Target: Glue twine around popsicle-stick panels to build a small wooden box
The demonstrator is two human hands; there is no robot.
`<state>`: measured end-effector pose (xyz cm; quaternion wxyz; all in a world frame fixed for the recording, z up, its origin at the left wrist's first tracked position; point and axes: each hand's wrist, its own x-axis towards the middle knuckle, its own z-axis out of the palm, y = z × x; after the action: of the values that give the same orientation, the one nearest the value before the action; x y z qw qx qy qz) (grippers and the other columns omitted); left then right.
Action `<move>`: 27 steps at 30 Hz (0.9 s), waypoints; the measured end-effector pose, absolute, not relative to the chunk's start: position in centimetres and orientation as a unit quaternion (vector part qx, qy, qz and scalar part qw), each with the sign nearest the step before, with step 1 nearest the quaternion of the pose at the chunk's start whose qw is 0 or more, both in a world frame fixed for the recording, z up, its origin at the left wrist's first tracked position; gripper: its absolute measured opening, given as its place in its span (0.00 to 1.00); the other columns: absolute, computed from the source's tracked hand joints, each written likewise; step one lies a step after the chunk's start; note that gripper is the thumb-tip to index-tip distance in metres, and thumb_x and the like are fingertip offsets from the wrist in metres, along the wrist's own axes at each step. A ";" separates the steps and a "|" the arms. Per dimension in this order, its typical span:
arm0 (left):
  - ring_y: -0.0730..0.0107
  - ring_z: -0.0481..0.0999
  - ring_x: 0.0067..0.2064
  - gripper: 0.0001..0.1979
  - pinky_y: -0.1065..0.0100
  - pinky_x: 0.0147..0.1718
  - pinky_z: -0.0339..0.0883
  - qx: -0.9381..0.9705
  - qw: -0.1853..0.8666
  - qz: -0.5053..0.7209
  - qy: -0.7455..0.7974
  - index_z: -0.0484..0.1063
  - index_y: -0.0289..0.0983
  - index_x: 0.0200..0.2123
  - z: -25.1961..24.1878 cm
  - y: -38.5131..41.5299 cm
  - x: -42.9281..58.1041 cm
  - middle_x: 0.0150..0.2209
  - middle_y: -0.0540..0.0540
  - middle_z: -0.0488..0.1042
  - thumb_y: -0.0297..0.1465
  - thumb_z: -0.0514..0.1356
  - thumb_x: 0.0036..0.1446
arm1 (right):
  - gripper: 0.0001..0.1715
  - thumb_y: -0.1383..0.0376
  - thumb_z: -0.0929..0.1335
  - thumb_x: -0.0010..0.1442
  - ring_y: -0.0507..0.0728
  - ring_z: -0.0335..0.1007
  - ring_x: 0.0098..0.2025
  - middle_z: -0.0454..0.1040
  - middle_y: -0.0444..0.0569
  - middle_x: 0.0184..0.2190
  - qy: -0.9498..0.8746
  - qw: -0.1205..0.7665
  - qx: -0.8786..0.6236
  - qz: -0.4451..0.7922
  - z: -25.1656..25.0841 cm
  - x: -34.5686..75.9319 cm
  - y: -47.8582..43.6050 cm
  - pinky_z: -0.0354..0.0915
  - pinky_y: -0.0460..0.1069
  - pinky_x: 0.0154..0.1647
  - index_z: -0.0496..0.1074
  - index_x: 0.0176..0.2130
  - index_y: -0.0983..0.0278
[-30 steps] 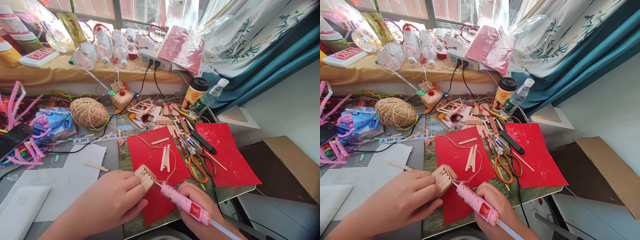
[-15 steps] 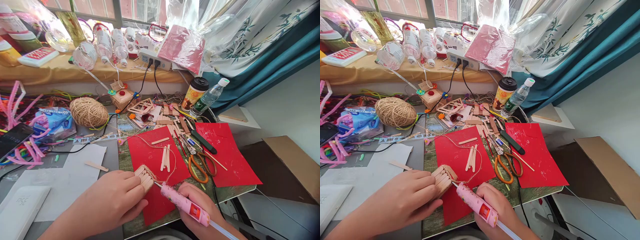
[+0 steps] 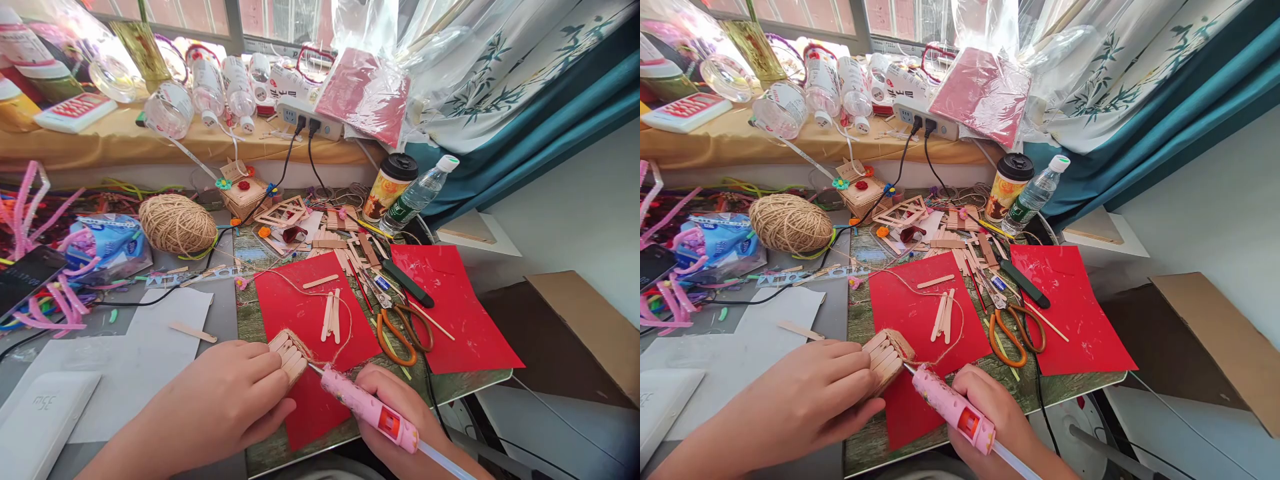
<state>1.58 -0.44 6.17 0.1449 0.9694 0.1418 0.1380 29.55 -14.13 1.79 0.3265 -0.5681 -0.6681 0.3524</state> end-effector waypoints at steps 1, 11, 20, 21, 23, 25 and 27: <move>0.63 0.70 0.30 0.09 0.59 0.30 0.57 0.970 0.145 0.137 0.141 0.67 0.40 0.36 6.1 -0.5 1.6 0.32 0.48 0.73 0.31 0.58 0.74 | 0.15 0.77 0.67 0.60 0.54 0.68 0.32 0.69 0.41 0.32 -0.668 0.324 -0.572 0.349 2.0 29.5 -14.1 0.63 0.47 0.33 0.64 0.38 0.57; 0.63 0.70 0.31 0.08 0.59 0.30 0.58 0.970 0.142 0.135 0.144 0.67 0.40 0.37 6.3 -0.5 1.5 0.32 0.48 0.73 0.31 0.59 0.73 | 0.15 0.77 0.66 0.61 0.54 0.67 0.30 0.68 0.41 0.31 -0.669 0.321 -0.580 0.337 2.4 29.2 -13.8 0.62 0.46 0.32 0.62 0.36 0.57; 0.63 0.71 0.31 0.08 0.58 0.30 0.59 0.971 0.141 0.127 0.145 0.67 0.40 0.37 6.3 -0.6 1.5 0.33 0.48 0.74 0.31 0.58 0.74 | 0.13 0.76 0.66 0.62 0.55 0.69 0.32 0.69 0.42 0.33 -0.675 0.315 -0.566 0.354 2.5 29.6 -13.8 0.64 0.47 0.34 0.64 0.38 0.57; 0.63 0.71 0.31 0.08 0.58 0.30 0.59 0.971 0.141 0.126 0.145 0.67 0.40 0.37 6.3 -0.6 1.5 0.33 0.48 0.74 0.32 0.57 0.74 | 0.13 0.75 0.66 0.62 0.55 0.69 0.32 0.69 0.42 0.33 -0.675 0.317 -0.565 0.353 2.4 29.6 -13.8 0.64 0.47 0.34 0.63 0.38 0.57; 0.63 0.70 0.31 0.08 0.58 0.30 0.59 0.971 0.141 0.126 0.145 0.67 0.40 0.37 6.2 -0.6 1.5 0.33 0.48 0.74 0.32 0.57 0.74 | 0.13 0.75 0.66 0.62 0.55 0.68 0.32 0.68 0.42 0.32 -0.673 0.323 -0.566 0.349 2.3 29.5 -13.8 0.63 0.47 0.33 0.63 0.37 0.57; 0.63 0.70 0.31 0.09 0.58 0.30 0.59 0.971 0.142 0.127 0.145 0.67 0.40 0.37 6.2 -0.5 1.5 0.32 0.48 0.73 0.31 0.57 0.74 | 0.13 0.76 0.66 0.61 0.55 0.67 0.31 0.68 0.42 0.31 -0.671 0.324 -0.570 0.347 2.2 29.5 -13.8 0.62 0.47 0.32 0.63 0.36 0.57; 0.62 0.70 0.31 0.09 0.58 0.30 0.59 0.971 0.141 0.127 0.146 0.67 0.40 0.36 6.3 -0.5 1.5 0.32 0.48 0.73 0.31 0.57 0.74 | 0.13 0.76 0.67 0.61 0.55 0.67 0.31 0.69 0.42 0.31 -0.665 0.326 -0.574 0.349 2.3 29.4 -13.8 0.63 0.47 0.32 0.64 0.36 0.57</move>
<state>1.50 -0.55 6.28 0.1406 0.9710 0.1464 0.1267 29.44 -13.83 2.30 0.3259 -0.5739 -0.6652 0.3493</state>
